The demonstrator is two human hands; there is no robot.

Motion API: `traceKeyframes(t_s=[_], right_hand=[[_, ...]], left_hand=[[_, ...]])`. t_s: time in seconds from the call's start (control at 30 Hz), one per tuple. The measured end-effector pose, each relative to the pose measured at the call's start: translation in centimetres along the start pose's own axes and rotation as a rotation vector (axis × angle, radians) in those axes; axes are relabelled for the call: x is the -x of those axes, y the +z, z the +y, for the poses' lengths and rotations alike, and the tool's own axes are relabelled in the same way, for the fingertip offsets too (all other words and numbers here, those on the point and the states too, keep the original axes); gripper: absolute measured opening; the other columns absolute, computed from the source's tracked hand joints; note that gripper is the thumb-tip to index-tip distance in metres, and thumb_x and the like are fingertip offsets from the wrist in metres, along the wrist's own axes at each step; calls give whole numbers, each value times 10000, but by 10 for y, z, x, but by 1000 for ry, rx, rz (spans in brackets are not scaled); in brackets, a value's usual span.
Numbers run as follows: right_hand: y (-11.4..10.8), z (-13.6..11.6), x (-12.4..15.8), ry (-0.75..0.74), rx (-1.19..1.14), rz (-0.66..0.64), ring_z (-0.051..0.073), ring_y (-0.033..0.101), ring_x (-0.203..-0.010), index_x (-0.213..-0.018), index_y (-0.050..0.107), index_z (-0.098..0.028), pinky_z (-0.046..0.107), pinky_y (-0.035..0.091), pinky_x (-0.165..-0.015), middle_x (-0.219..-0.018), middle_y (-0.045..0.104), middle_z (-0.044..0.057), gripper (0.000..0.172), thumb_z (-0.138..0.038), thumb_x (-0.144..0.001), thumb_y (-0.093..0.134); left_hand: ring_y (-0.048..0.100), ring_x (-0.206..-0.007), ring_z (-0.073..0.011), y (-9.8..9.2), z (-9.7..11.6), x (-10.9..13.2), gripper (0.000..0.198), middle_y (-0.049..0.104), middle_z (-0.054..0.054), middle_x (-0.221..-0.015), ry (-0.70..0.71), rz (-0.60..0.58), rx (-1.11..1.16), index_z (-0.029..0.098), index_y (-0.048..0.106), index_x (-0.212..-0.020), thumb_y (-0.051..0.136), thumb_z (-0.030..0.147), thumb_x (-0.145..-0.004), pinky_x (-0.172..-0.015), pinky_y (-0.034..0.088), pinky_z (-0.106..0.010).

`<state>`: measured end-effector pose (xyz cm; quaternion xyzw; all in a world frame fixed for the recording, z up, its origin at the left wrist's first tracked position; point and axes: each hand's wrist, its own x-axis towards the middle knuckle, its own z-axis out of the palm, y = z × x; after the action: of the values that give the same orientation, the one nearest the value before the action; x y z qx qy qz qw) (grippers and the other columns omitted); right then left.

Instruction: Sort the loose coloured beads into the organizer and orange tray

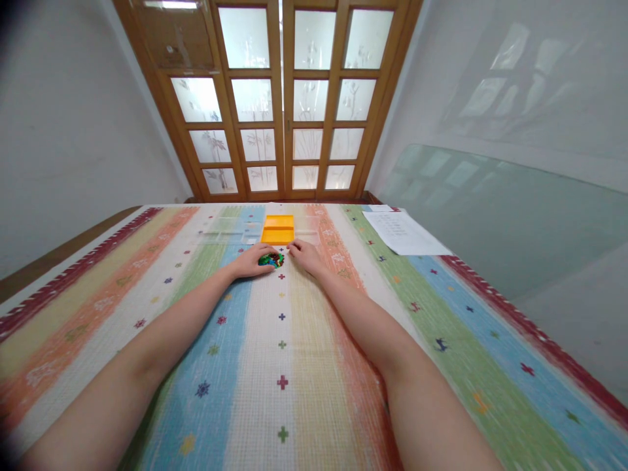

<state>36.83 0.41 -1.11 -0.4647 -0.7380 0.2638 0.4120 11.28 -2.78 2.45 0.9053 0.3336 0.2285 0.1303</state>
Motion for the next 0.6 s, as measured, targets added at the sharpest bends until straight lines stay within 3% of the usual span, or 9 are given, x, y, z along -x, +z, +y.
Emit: traceKeyframes(t_s=[0.13, 0.43, 0.6], right_hand=[[3, 1, 2, -123, 145, -63, 211, 686, -973, -990, 763, -217, 314, 488, -908, -1039, 780, 47, 201, -183, -950, 569], [-2, -9, 7, -371, 349, -205, 227, 635, -1027, -1081, 772, -202, 333, 466, -917, -1071, 728, 79, 180, -175, -947, 654], [-2, -10, 7, -381, 348, -207, 231, 627, -1044, -1070, 772, -202, 343, 467, -931, -1071, 710, 84, 161, -170, -946, 675]], left_hand=[[616, -1245, -295, -5, -5, 5, 479, 679, -103, -1321, -40, -11, -4, 248, 692, -1335, 723, 427, -891, -1108, 471, -433], [659, -1166, -264, 0, -8, 3, 339, 740, -66, -1218, -73, 44, -21, 250, 742, -1227, 660, 379, -925, -1073, 496, -423], [679, -1114, -257, 4, -7, 2, 308, 759, -67, -1163, -84, 85, -39, 249, 766, -1184, 633, 388, -944, -1036, 512, -410]])
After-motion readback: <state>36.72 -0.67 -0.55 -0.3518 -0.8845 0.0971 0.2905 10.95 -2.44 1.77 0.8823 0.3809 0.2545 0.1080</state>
